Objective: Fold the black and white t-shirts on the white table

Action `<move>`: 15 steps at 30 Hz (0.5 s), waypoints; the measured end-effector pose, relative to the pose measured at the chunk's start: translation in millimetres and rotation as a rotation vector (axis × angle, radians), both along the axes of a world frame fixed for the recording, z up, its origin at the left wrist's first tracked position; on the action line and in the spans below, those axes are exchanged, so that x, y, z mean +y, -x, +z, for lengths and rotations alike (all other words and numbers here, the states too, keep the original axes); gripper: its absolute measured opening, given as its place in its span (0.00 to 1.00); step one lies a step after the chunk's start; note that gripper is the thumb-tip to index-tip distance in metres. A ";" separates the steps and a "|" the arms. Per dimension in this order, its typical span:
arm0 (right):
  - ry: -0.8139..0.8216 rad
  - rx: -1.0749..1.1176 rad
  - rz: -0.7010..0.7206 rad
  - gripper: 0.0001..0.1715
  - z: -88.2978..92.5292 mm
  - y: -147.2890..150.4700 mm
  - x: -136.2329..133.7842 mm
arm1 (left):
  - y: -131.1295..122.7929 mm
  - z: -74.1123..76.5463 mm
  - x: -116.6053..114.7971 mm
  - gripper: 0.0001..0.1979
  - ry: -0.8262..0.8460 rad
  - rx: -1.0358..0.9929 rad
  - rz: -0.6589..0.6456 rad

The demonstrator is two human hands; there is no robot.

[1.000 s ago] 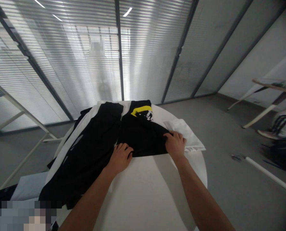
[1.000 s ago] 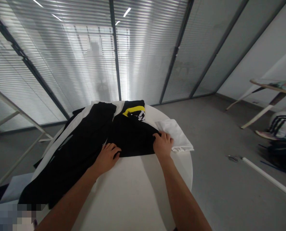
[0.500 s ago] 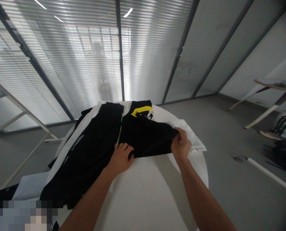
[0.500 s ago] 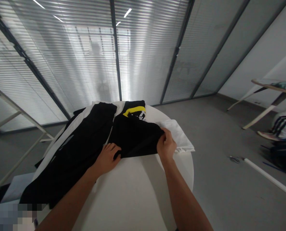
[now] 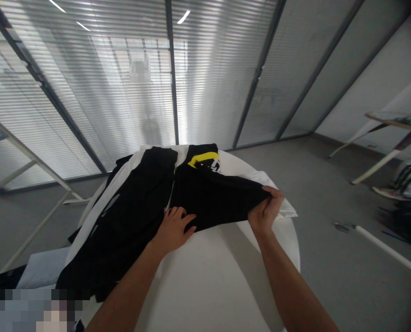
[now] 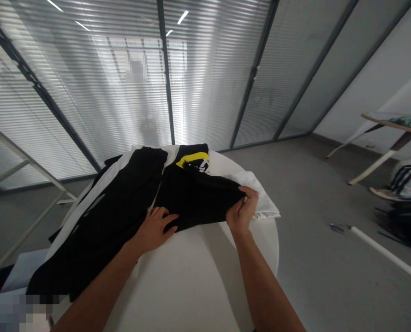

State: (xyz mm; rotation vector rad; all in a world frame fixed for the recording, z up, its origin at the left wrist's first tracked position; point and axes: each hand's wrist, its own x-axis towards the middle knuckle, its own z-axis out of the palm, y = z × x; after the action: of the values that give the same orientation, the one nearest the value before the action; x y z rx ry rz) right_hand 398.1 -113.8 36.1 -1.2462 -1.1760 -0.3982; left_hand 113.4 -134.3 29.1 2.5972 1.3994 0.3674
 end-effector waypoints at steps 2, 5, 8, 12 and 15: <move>0.070 0.023 0.018 0.15 2.1 0.6 2.5 | 2.6 1.7 -0.8 0.26 0.018 -0.004 0.003; 0.192 0.079 -0.004 0.16 2.8 0.2 5.6 | 9.3 4.0 -1.9 0.38 0.072 -0.006 -0.015; 0.284 0.147 -0.085 0.17 1.2 -3.0 7.7 | 17.1 3.5 -0.9 0.44 0.130 -0.010 -0.058; 0.288 0.171 -0.123 0.17 -0.8 -9.1 9.6 | 25.8 -0.5 6.3 0.31 0.093 -0.085 -0.060; 0.275 0.153 -0.139 0.19 -1.6 -11.3 10.4 | 30.7 -2.3 13.9 0.20 -0.034 -0.122 0.034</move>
State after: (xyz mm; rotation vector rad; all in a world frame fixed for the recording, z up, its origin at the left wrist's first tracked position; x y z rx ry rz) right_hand 409.4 -103.4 34.4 -1.5752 -1.0402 -0.2433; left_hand 82.7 -120.3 26.8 2.5326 1.4101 0.5496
